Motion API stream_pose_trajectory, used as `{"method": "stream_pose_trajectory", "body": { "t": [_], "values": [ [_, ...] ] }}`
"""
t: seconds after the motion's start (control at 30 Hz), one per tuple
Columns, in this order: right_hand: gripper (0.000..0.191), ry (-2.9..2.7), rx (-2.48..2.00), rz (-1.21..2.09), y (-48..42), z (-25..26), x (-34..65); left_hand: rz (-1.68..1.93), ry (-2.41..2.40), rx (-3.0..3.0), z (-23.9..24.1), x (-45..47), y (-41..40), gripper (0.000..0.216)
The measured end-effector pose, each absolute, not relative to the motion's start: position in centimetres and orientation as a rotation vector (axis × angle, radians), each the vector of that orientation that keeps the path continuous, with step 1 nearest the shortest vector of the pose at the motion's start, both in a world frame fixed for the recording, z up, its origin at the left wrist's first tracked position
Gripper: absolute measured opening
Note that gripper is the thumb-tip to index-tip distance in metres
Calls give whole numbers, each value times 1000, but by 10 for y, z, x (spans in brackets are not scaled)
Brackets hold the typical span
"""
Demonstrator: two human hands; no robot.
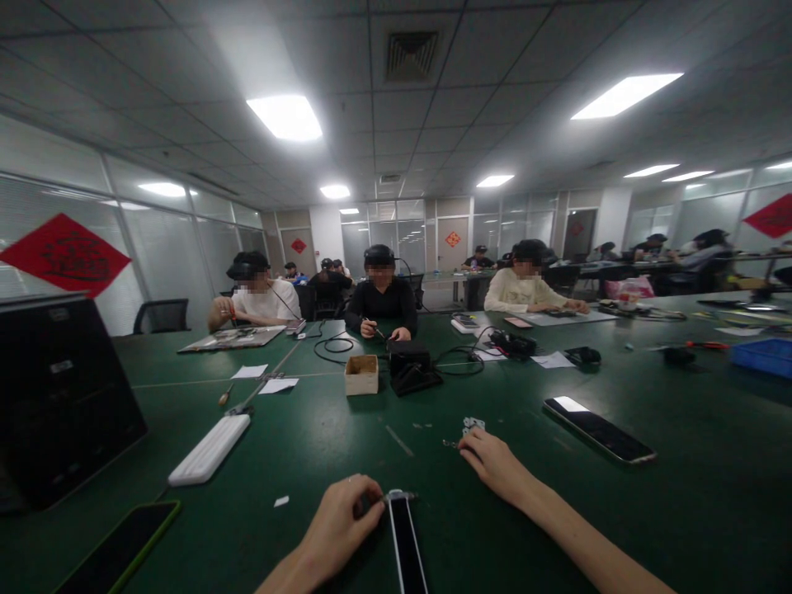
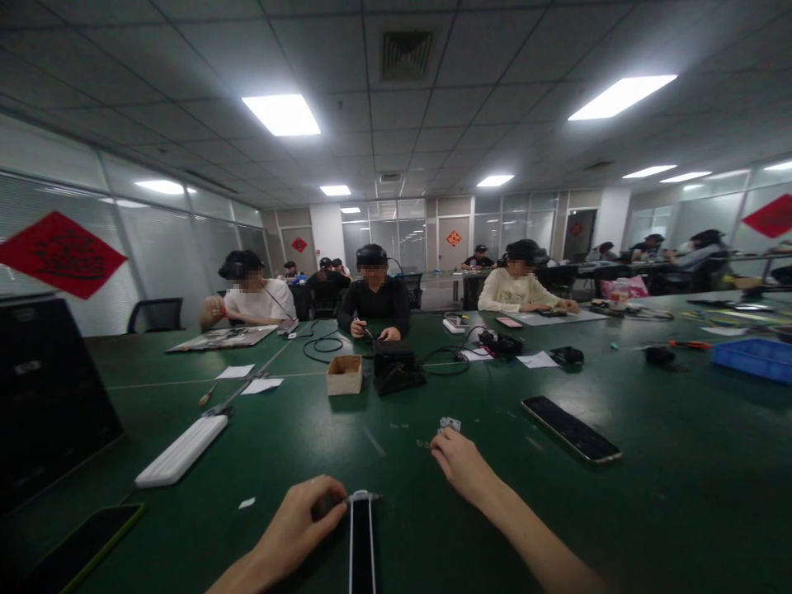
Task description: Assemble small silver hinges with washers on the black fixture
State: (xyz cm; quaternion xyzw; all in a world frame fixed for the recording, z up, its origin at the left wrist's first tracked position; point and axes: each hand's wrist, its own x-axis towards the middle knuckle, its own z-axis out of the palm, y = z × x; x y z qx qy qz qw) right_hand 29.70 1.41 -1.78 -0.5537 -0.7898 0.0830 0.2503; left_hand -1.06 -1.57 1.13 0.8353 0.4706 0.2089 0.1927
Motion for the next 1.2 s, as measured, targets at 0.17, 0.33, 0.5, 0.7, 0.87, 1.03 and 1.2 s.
{"method": "stream_pose_trajectory", "body": {
  "t": [0.17,0.33,0.5,0.7,0.87,1.03,1.2],
  "values": [
    [21,-2177,-1493,259,12,-13,297,599,1289,2351,9,-12,-15,18],
    [21,-2194,-1439,230,12,-3,310,577,1311,2334,12,-11,-16,21],
    [27,-2204,-1561,184,12,1,323,589,1247,2347,10,-12,-14,22],
    [30,-2340,-1629,212,13,-4,319,600,1243,2353,8,-12,-13,20],
    [29,-2334,-1664,225,13,-3,315,591,1248,2344,7,-12,-12,19],
    [26,-2292,-1701,149,14,-6,307,608,1235,2354,2,-13,-9,17],
    [24,-2313,-1722,27,16,-8,298,602,1244,2355,4,-13,-10,17]
  ]
}}
